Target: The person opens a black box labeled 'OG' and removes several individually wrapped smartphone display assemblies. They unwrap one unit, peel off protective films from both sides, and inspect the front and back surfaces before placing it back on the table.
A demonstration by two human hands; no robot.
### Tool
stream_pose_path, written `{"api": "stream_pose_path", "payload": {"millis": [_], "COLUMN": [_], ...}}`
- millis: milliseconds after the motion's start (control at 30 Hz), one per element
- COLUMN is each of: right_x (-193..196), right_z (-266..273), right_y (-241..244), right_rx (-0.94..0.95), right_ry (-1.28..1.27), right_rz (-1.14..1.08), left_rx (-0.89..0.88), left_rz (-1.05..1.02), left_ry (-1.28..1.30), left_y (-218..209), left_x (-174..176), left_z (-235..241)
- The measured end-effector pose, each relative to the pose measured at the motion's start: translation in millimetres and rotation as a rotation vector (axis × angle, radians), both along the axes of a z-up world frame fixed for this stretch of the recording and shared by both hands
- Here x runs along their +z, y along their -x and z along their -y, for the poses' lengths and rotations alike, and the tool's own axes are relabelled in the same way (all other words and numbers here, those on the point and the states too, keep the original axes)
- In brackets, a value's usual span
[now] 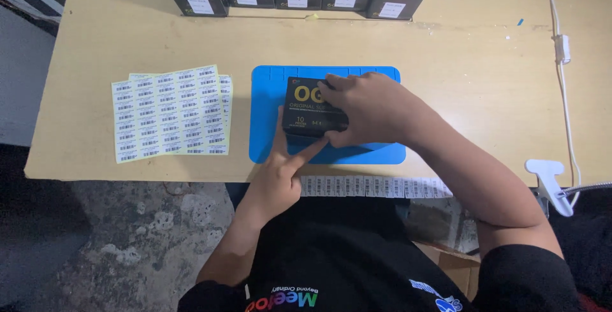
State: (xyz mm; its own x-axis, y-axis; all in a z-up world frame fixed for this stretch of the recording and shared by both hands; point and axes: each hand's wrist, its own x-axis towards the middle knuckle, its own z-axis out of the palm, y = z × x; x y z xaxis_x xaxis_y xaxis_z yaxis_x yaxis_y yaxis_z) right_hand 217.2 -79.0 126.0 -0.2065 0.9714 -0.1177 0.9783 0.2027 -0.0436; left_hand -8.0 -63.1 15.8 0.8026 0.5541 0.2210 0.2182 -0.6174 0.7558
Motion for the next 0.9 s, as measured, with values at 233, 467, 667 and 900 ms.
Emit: {"api": "stream_pose_path", "payload": {"millis": [233,467,667,900], "right_x": [7,-61,-99,-101], "right_z": [28,85,88,98], "right_y": [-30,-52,-12,-30], "right_rx": [0.157,0.15,-0.058,-0.128], "right_ry": [-0.287,-0.843,-0.557,-0.807], "right_rz": [-0.456,-0.404,-0.416,-0.47], "left_rx": [-0.026,-0.113,-0.075,0.03], "left_rz": [-0.085,-0.275,-0.415,0.099], "left_ry": [-0.179,-0.506,-0.473,-0.302], "left_y": [1,-42,-65,-23], "left_x": [44,40,41,42], "left_z": [-24,-82,-80,-86]}}
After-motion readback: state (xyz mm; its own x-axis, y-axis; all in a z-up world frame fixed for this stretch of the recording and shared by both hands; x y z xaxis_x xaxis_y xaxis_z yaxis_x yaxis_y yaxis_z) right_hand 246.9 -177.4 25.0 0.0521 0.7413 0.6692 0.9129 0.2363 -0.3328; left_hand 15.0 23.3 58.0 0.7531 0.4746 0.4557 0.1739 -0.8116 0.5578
